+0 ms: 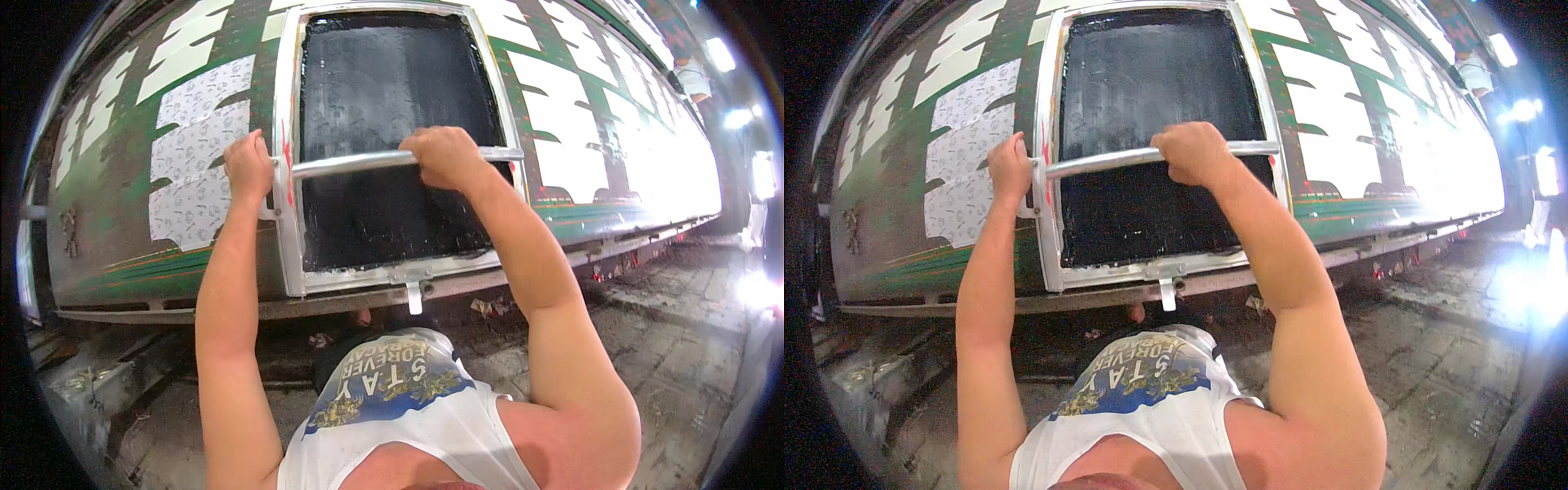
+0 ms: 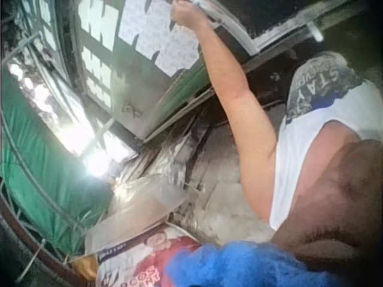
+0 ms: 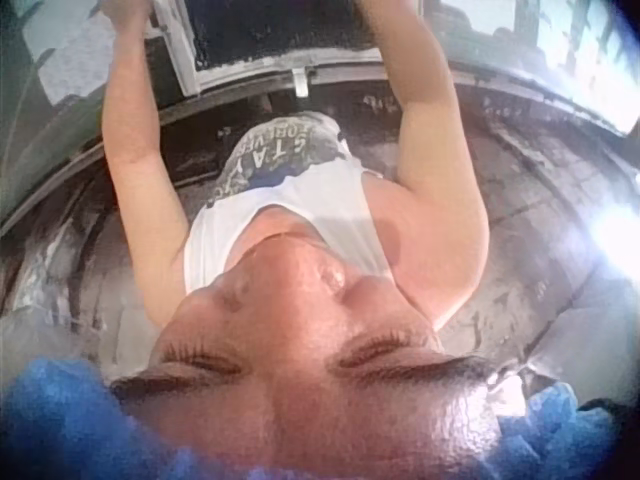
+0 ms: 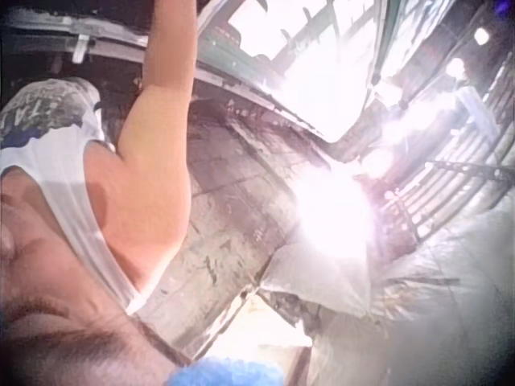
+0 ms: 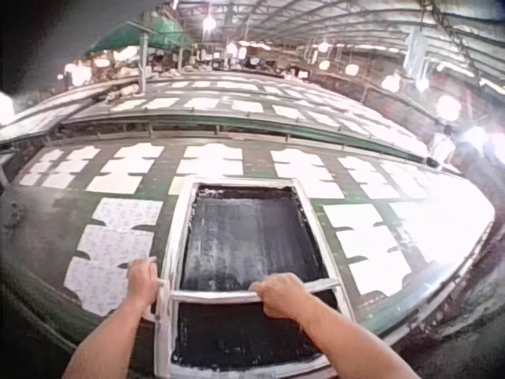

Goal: The person repeatedly wipes a large flat surface with a handheld squeegee-like tool, moving it back and forth across the surface. The person also briefly wipes the surface with their hand.

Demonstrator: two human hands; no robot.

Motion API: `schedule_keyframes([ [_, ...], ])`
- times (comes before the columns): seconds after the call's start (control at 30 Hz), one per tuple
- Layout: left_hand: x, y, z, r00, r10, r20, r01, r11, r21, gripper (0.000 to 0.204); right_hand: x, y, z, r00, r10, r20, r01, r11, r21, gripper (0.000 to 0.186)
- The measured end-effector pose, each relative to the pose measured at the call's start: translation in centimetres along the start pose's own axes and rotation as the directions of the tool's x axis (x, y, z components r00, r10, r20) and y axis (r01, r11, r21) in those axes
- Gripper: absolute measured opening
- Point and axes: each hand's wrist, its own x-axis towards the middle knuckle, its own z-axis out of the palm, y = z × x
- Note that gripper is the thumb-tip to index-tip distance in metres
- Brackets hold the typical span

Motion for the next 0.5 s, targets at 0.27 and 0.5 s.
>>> schedule_keyframes([
  [0.27,0.6,1.0,-0.1,0.991,-0.126,0.037,0.126,0.992,0.009,0.04,-10.3,-7.3,0.7,0.999,0.025,0.022,-0.025,1.0,0.019,0.034],
  [0.5,0.5,2.8,-1.8,0.98,-0.19,0.055,0.184,0.978,0.098,0.041,-14.7,-10.3,2.6,0.995,0.012,-0.102,-0.011,1.0,0.017,0.041],
])
